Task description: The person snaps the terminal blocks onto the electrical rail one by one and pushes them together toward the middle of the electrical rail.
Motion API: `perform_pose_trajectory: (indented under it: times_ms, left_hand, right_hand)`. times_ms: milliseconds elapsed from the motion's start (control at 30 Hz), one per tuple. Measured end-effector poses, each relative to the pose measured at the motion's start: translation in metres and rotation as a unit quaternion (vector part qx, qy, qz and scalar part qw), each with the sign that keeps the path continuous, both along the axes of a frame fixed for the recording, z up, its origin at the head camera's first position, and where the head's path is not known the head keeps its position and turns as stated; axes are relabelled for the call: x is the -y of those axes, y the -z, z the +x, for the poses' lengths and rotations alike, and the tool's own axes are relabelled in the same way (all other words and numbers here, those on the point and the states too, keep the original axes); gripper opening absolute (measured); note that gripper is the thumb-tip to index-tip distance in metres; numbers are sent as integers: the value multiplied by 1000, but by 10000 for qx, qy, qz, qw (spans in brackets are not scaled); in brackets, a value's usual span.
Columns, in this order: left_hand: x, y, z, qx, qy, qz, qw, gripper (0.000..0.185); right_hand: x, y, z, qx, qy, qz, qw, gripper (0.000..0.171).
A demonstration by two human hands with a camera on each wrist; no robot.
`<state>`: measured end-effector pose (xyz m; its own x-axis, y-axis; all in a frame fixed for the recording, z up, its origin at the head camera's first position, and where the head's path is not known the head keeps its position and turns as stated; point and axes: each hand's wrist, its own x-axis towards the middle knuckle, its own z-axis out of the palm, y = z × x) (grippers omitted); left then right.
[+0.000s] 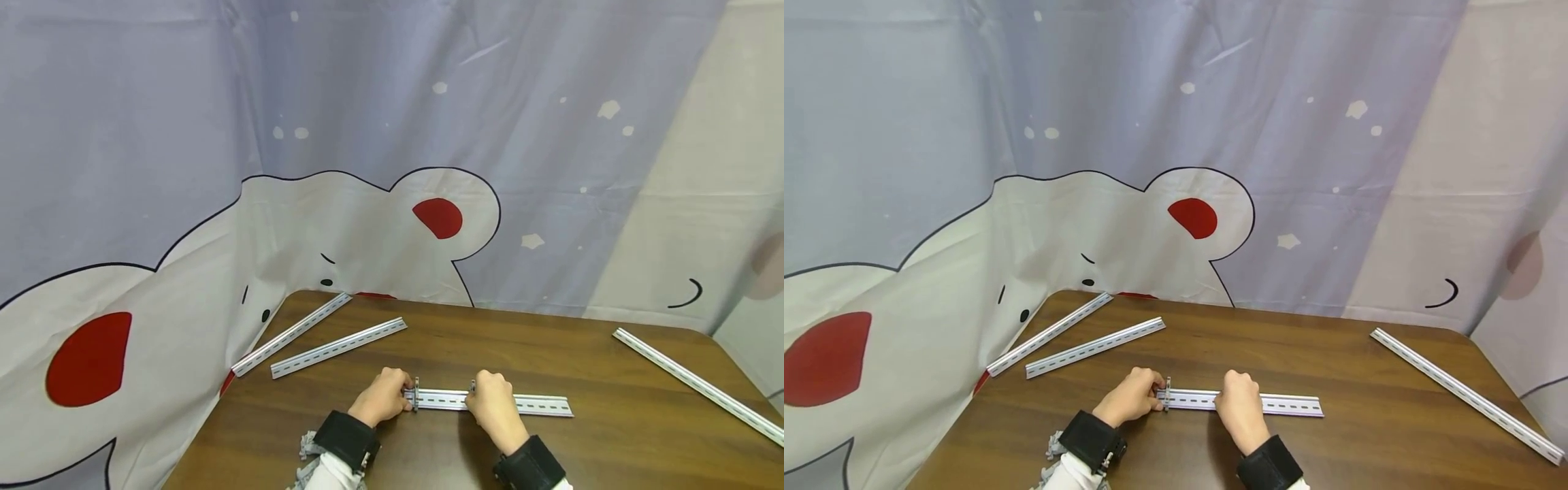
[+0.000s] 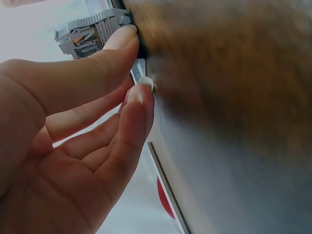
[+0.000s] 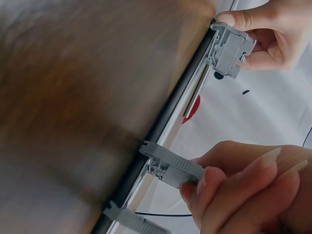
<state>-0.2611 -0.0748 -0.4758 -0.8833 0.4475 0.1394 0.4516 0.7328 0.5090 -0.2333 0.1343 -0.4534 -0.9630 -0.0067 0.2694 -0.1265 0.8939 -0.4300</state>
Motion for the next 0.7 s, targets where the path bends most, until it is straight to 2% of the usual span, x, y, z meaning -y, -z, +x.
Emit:
perform_pose_trajectory:
  times_ms: [233,600,700]
  left_hand:
    - [-1,-1,-1,27,-47,49,10000,23]
    - [-1,0,-1,-5,-127,71,9999,23]
    - [-1,0,0,69,-199,69,9998,25]
  right_hand:
    - [-6,0,1,-90,-41,83,9999,44]
    - [-12,1,1,-277,61,181,9994,40]
    - [-13,2,2,-212,76,157,9996,41]
